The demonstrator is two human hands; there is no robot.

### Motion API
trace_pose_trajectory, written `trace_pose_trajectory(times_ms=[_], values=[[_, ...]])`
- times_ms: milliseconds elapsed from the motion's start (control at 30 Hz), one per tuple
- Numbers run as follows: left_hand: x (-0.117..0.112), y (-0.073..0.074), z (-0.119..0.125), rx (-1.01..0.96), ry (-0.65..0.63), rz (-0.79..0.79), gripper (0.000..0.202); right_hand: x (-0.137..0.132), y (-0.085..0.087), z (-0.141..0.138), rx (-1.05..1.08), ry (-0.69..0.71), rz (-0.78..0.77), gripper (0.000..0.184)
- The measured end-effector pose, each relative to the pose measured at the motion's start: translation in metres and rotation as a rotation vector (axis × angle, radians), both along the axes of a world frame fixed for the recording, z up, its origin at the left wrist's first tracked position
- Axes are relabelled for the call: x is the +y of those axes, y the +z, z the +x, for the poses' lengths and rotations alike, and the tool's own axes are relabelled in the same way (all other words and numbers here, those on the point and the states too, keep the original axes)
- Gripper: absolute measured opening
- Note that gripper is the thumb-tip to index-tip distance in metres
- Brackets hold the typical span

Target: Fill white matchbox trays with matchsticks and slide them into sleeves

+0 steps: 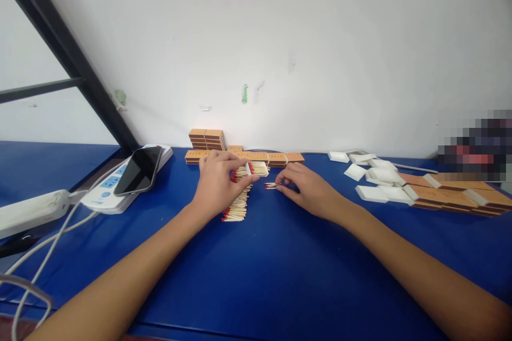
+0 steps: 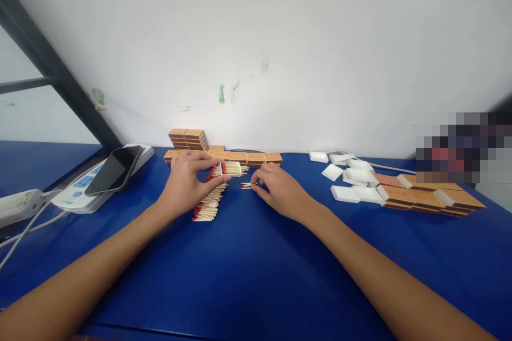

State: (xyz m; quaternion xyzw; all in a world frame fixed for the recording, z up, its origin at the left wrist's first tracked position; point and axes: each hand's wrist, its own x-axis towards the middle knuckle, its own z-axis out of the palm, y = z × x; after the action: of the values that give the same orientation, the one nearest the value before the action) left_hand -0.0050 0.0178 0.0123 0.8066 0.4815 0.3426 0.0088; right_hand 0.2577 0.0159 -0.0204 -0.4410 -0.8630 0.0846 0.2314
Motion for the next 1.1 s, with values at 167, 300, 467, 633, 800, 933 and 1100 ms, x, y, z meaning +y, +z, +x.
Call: trace_pose_trajectory(times_ms=[167,300,467,633,800,933,1100], values=[[0.0,-0.001,0.0,0.003,0.003,-0.014,0.035,0.001,-0.003,0.001,-0.003,0.02,-0.004,0.011],[0.001,-0.001,0.0,-0.002,0.003,-0.017,0.036,0.001,0.0,0.004,-0.023,0.029,-0.008,0.011],[0.0,-0.001,0.002,0.001,-0.006,-0.032,0.035,-0.006,0.021,0.002,0.117,-0.039,0.056,0.014],[-0.008,0.0,0.009,-0.011,-0.051,-0.066,0.036,-0.018,0.032,-0.016,0.223,-0.069,0.143,0.011],[-0.016,-0.001,0.015,-0.031,-0.104,-0.052,0.039,-0.023,0.029,-0.023,0.198,-0.04,0.184,0.011],[-0.017,-0.002,0.015,-0.029,-0.128,-0.042,0.04,-0.023,0.029,-0.02,0.197,-0.02,0.177,0.011],[-0.014,-0.003,0.014,-0.073,-0.129,-0.059,0.04,-0.023,0.032,-0.019,0.23,0.023,0.167,0.011]])
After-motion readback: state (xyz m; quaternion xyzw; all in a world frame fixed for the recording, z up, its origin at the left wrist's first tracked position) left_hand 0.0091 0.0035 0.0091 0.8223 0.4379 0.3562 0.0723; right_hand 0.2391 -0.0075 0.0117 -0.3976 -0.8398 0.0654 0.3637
